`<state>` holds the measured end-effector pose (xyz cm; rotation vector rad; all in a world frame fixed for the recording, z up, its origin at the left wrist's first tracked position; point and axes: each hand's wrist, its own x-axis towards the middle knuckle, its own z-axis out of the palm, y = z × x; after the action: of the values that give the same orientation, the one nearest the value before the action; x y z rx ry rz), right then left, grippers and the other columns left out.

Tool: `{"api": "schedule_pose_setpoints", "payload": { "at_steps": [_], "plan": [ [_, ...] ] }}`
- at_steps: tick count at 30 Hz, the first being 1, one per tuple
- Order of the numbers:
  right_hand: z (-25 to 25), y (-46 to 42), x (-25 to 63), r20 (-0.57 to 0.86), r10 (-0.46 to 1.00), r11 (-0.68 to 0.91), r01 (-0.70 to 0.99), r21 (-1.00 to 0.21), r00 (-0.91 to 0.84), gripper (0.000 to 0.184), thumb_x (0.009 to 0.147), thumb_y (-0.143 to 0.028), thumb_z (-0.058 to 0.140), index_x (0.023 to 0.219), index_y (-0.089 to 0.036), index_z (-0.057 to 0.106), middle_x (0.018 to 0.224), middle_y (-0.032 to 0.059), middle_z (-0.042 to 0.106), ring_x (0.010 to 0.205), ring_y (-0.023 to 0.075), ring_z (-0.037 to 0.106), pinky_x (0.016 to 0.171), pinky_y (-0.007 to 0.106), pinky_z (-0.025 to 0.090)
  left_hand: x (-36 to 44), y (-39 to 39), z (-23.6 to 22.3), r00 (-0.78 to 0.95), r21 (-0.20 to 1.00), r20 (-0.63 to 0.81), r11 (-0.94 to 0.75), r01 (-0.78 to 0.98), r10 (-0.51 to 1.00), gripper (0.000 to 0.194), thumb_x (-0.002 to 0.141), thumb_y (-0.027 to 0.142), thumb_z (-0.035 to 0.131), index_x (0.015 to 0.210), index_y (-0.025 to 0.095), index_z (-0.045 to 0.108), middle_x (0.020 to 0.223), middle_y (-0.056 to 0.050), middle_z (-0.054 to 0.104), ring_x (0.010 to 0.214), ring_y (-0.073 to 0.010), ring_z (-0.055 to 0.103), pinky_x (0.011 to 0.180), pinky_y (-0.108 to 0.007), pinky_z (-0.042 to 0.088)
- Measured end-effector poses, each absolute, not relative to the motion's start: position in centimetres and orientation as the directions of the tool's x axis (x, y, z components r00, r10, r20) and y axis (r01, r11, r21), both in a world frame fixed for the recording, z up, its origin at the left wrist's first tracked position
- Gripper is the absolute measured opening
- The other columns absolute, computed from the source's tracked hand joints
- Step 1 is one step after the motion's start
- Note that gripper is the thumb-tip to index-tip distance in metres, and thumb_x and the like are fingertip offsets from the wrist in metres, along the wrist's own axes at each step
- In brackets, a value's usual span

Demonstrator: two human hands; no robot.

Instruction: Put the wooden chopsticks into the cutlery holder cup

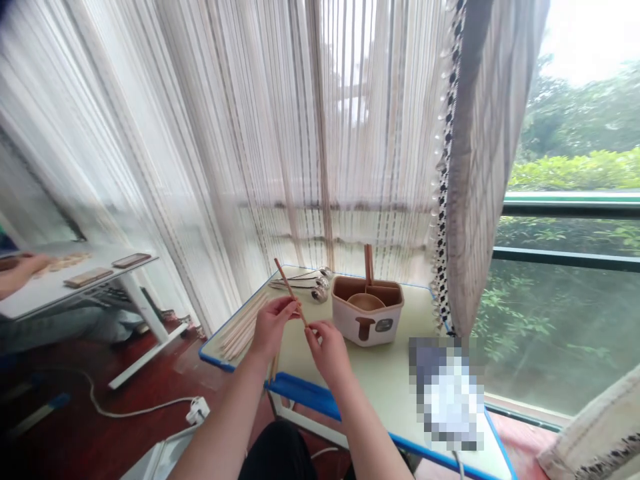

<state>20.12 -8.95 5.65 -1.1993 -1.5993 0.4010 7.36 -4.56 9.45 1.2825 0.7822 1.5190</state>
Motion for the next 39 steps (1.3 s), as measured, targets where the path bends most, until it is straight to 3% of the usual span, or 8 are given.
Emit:
{"api": "schedule_pose_setpoints", "payload": {
  "at_steps": [7, 15, 19, 22, 27, 33, 39],
  "plan": [
    [7.2, -12.1, 24.9, 0.373, 0.926, 0.314, 0.418, -0.852, 0.065, 0.025, 0.077, -0.038, 0.052, 0.077, -0.017, 0.066, 0.070, 0.0041, 0.064, 0.063, 0.0158, 0.057, 0.055, 0.024, 0.044, 12.2, -6.4, 12.2, 0.132, 0.908, 0.370, -0.328, -0.260, 0.920, 0.029, 0.068, 0.033, 0.064, 0.090, 0.014, 0.066, 0.084, -0.008, 0.069, 0.072, -0.0177, 0.063, 0.062, -0.030, 0.053],
    [12.4, -14.0, 28.9, 0.292, 0.954, 0.237, 0.426, -0.873, 0.067, 0.023, 0.077, -0.035, 0.051, 0.078, -0.017, 0.066, 0.071, 0.0045, 0.067, 0.066, 0.0178, 0.063, 0.059, 0.026, 0.049, 16.4, -6.7, 14.7, 0.191, 0.890, 0.411, -0.347, -0.298, 0.891, 0.026, 0.067, 0.032, 0.064, 0.086, 0.015, 0.067, 0.081, -0.008, 0.069, 0.074, -0.0186, 0.064, 0.063, -0.030, 0.054],
    [14.5, -13.5, 30.8, 0.360, 0.924, 0.260, 0.477, -0.839, 0.130, 0.019, 0.074, -0.033, 0.055, 0.079, -0.018, 0.066, 0.075, 0.0045, 0.068, 0.067, 0.0164, 0.063, 0.059, 0.025, 0.050, 18.5, -6.3, 16.9, 0.241, 0.875, 0.473, -0.419, -0.243, 0.847, 0.025, 0.067, 0.033, 0.065, 0.085, 0.015, 0.067, 0.079, -0.008, 0.068, 0.067, -0.0162, 0.063, 0.062, -0.029, 0.054],
    [16.0, -12.8, 32.3, 0.384, 0.915, 0.301, 0.420, -0.856, 0.127, 0.023, 0.075, -0.034, 0.054, 0.089, -0.018, 0.065, 0.083, 0.0053, 0.068, 0.072, 0.0161, 0.064, 0.054, 0.023, 0.049, 20.1, -5.5, 18.9, 0.267, 0.846, 0.534, -0.501, -0.185, 0.802, 0.025, 0.067, 0.033, 0.065, 0.084, 0.015, 0.066, 0.077, -0.007, 0.068, 0.066, -0.0161, 0.063, 0.061, -0.029, 0.054],
    [17.8, -10.9, 34.4, 0.428, 0.893, 0.343, 0.405, -0.847, 0.138, 0.025, 0.075, -0.036, 0.055, 0.088, -0.017, 0.063, 0.077, 0.0045, 0.067, 0.067, 0.0139, 0.061, 0.055, 0.023, 0.049, 22.4, -3.8, 21.7, 0.251, 0.772, 0.635, -0.604, -0.196, 0.730, 0.025, 0.068, 0.033, 0.064, 0.084, 0.014, 0.065, 0.077, -0.006, 0.068, 0.065, -0.0153, 0.063, 0.061, -0.029, 0.054],
    [18.3, -7.8, 36.5, 0.536, 0.829, 0.398, 0.504, -0.766, 0.159, 0.019, 0.075, -0.032, 0.055, 0.082, -0.017, 0.064, 0.077, 0.0034, 0.067, 0.072, 0.0139, 0.061, 0.067, 0.027, 0.048, 25.1, -1.8, 21.8, 0.138, 0.739, 0.667, -0.624, -0.255, 0.732, 0.026, 0.068, 0.034, 0.063, 0.084, 0.014, 0.065, 0.074, -0.006, 0.067, 0.067, -0.0152, 0.063, 0.064, -0.029, 0.053],
    [17.8, -5.8, 38.3, 0.639, 0.736, 0.409, 0.606, -0.682, 0.222, 0.020, 0.077, -0.032, 0.053, 0.086, -0.020, 0.067, 0.080, 0.0037, 0.069, 0.074, 0.0152, 0.062, 0.070, 0.028, 0.048, 25.9, -0.6, 21.9, 0.174, 0.701, 0.711, -0.667, -0.251, 0.682, 0.024, 0.068, 0.031, 0.063, 0.088, 0.017, 0.065, 0.080, -0.005, 0.068, 0.075, -0.0158, 0.063, 0.074, -0.030, 0.049]
  ]
}}
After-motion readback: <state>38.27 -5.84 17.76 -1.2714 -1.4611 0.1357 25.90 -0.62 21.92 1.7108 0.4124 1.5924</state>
